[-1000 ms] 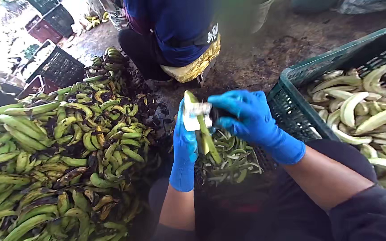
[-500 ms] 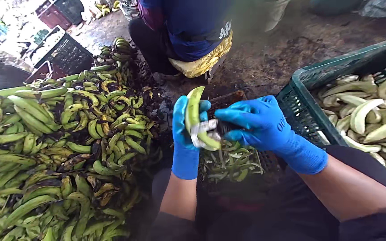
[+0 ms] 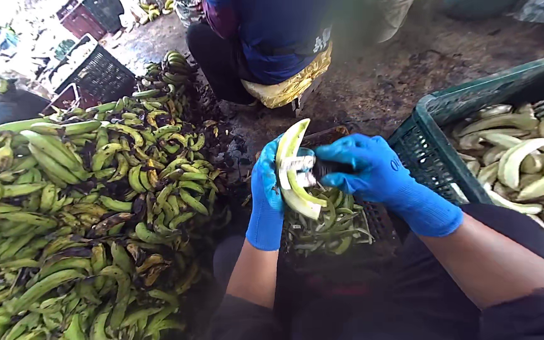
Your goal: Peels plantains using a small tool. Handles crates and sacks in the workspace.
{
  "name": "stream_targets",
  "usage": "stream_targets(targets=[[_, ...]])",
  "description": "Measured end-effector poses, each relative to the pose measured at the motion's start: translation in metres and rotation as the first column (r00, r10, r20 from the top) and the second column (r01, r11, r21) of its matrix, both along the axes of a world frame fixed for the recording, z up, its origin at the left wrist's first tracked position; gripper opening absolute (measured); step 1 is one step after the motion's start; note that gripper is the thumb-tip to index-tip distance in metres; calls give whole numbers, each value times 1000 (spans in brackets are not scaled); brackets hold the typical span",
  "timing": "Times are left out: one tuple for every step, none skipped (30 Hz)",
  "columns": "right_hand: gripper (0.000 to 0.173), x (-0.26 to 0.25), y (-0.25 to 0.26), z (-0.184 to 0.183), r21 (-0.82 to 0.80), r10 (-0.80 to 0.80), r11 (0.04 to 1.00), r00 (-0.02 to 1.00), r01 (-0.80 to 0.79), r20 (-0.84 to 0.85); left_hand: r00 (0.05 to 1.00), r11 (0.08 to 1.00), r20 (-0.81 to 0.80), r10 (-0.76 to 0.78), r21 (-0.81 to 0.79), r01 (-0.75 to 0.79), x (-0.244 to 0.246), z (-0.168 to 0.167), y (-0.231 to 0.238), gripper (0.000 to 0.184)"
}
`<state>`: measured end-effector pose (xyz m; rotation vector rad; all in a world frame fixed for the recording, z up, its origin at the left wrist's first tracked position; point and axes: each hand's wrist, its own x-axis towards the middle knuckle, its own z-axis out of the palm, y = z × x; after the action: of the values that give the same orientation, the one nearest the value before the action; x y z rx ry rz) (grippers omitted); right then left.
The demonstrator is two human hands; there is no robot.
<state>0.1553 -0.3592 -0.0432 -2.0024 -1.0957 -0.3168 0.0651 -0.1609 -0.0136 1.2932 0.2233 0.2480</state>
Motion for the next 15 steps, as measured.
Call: stream_targets(targets=[[52,6,2,-3,48,-107,993,993,109,-44,1000,1000,3,8,20,-8,1,-1,-5,38],[52,13,2,-5,91,-198,974,973,209,-119,1000,999,15,-2,-35,2,3,-3,-8,39],[50,20,0,-4,127,-252,949,935,289,-251,1000,992,21,-15,-125,18,4,-2,-8,41],[48,27,-2,-2,172,-246,924,875,341,-417,999,976,23,-23,-214,27,5,-1,-4,42],[45,31,-4,1,226,-185,903,806,365,-563,999,955,33,-35,-295,43,8,-1,5,44],[38,28,-6,6,301,-56,891,742,339,-668,997,927,44,-58,-369,70,12,-2,14,46],[34,20,-8,11,388,121,883,670,264,-732,992,894,64,-112,-428,128,16,-6,23,47],[33,8,-8,13,477,307,865,589,156,-748,974,859,98,-203,-459,226,21,-10,29,48],[36,-4,-5,10,564,487,826,486,14,-726,948,832,134,-290,-454,319,24,-16,26,47],[38,-16,1,4,612,604,782,381,-114,-700,929,838,136,-345,-400,370,25,-20,16,44],[39,-31,8,4,600,621,780,337,-177,-708,919,849,105,-379,-355,391,23,-25,4,39],[37,-43,10,8,534,562,824,387,-189,-731,938,888,45,-342,-310,339,18,-28,-7,31],[33,-50,3,13,435,451,886,511,-160,-731,935,906,27,-353,-238,349,19,-34,-9,25],[32,-53,-11,14,333,296,940,660,-73,-690,924,911,21,-382,-159,380,28,-40,-6,24],[32,-51,-31,10,238,92,969,786,71,-611,923,919,15,-384,-93,384,40,-41,-2,31]])
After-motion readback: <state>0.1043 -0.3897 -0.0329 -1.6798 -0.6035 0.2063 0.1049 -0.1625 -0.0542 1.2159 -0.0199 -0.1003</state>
